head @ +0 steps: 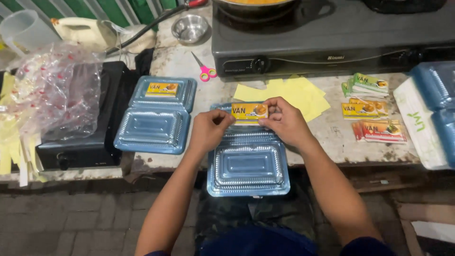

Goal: Peeling yellow labels from a sheet and applying them to the lids of blue plastic food containers.

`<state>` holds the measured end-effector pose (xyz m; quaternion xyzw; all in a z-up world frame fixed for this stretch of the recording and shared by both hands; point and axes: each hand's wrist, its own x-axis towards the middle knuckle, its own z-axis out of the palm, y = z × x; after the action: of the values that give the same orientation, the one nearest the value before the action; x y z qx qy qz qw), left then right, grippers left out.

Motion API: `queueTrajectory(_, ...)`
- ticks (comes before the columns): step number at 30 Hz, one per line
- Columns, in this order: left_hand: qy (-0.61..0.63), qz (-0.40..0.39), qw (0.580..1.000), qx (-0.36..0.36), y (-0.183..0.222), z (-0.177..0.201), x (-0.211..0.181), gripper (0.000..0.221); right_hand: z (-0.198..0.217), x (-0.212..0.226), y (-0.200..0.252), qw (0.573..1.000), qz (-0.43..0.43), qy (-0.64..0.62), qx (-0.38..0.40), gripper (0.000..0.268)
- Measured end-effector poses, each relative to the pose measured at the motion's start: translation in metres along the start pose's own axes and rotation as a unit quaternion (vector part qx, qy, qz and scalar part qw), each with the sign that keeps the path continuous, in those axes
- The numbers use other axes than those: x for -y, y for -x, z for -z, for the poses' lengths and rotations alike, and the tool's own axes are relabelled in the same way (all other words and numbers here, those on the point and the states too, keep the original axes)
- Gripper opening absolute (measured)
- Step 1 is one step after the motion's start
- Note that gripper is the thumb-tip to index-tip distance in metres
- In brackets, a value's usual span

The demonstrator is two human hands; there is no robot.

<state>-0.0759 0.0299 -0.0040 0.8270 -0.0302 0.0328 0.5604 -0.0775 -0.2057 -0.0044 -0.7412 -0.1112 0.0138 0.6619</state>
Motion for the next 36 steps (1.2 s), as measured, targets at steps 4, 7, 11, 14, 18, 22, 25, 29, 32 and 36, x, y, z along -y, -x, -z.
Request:
queueTrajectory(4,-0.019,-0.011,1.000,-0.007,-0.004,-0.007,0.014,0.012,0.006,-0.001,0.002,0.997,-0.008,0.074,-0.019,0.045)
queueTrajectory(7,-0.022,-0.027,0.999,-0.010,-0.007,-0.006,0.018,0.011,0.002,0.004,0.001,0.994,-0.036,0.104,-0.025,0.049)
queueTrajectory(11,-0.030,-0.012,0.999,-0.013,-0.011,-0.005,0.024,0.012,-0.005,0.011,-0.004,0.981,-0.076,0.175,-0.020,0.048)
queueTrajectory(14,-0.030,-0.004,0.999,-0.009,-0.011,-0.004,0.027,0.012,-0.008,0.008,-0.007,0.976,-0.100,0.193,-0.021,0.048)
queueTrajectory(18,-0.019,-0.017,1.000,0.009,-0.008,0.000,0.023,0.012,-0.009,0.007,-0.011,0.977,-0.109,0.183,-0.019,0.046)
queueTrajectory(22,-0.028,-0.021,0.999,0.005,-0.009,-0.002,0.025,0.013,-0.009,0.007,-0.012,0.976,-0.112,0.186,-0.010,0.049)
queueTrajectory(25,-0.023,-0.018,1.000,0.008,-0.009,-0.002,0.024,0.012,-0.009,0.003,-0.013,0.974,-0.117,0.191,-0.012,0.050)
queueTrajectory(29,-0.029,-0.022,0.999,0.004,-0.011,-0.003,0.028,0.012,-0.012,0.009,-0.011,0.973,-0.111,0.200,-0.016,0.049)
queueTrajectory(32,-0.035,-0.023,0.999,0.001,-0.011,-0.004,0.029,0.013,-0.013,0.009,-0.010,0.973,-0.105,0.206,-0.014,0.048)
queueTrajectory(36,-0.044,-0.026,0.999,0.004,-0.012,-0.004,0.031,0.014,-0.011,0.005,-0.012,0.973,-0.092,0.210,-0.012,0.049)
